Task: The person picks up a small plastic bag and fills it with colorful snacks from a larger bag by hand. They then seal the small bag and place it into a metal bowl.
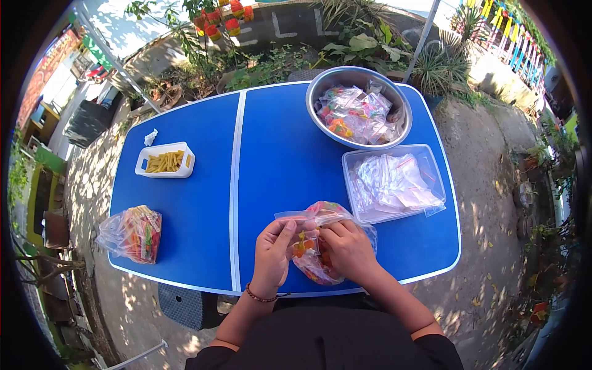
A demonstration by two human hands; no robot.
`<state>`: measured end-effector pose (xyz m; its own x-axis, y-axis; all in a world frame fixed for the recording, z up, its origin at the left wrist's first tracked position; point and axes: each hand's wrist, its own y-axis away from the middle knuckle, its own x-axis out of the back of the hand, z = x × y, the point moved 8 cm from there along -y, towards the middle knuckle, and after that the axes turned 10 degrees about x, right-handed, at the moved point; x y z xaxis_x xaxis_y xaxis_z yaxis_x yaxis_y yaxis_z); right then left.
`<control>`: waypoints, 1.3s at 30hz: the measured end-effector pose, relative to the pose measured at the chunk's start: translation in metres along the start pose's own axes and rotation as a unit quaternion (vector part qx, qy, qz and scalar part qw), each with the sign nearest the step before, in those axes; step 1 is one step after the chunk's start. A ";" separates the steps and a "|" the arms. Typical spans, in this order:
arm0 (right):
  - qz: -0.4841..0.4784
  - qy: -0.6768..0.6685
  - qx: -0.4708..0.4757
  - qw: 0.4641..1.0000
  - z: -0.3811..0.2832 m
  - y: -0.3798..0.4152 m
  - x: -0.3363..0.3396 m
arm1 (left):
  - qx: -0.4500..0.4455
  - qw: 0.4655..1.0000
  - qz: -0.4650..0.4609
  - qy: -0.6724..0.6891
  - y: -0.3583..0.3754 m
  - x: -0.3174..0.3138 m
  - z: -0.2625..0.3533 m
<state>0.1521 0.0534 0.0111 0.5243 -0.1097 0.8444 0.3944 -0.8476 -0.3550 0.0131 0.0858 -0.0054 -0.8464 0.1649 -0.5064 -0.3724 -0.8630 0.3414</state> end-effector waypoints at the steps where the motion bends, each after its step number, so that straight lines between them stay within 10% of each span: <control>1: -0.008 -0.001 -0.006 1.000 0.001 0.000 0.000 | 0.002 1.000 -0.004 0.004 0.000 0.000 0.000; 22: -0.017 0.026 -0.064 0.997 -0.002 0.000 -0.007 | 0.010 1.000 -0.016 0.012 0.000 -0.002 -0.003; 39: 0.104 -0.275 -0.080 0.952 0.002 0.011 0.050 | -0.037 0.997 -0.008 -0.065 0.003 -0.012 0.002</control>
<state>0.1839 0.0394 0.0483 0.9119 -0.0334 0.4090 0.1413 -0.9101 -0.3895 0.0212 0.0821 0.0038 -0.8846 0.2362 -0.4021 -0.3618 -0.8916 0.2723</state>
